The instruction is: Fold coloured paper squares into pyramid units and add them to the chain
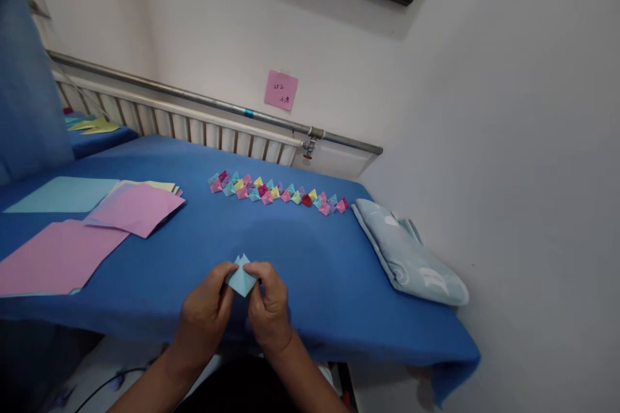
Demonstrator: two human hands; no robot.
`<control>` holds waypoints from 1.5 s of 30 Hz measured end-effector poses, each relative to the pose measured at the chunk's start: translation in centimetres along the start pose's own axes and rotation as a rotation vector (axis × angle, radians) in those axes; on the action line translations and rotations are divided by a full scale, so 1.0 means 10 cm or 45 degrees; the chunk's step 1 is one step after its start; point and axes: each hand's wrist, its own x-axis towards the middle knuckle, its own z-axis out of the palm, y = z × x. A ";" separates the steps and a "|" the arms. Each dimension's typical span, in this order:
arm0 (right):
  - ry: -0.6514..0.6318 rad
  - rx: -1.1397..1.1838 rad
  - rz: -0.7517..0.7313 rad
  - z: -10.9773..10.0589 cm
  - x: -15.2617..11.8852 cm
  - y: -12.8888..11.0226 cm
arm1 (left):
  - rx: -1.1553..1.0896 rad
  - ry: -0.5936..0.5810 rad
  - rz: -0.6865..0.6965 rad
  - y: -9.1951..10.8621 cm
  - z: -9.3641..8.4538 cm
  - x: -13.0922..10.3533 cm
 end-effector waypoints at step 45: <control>-0.291 -0.151 -0.158 -0.34 0.23 -0.67 | -1.102 -0.237 -0.699 0.11 -0.38 0.03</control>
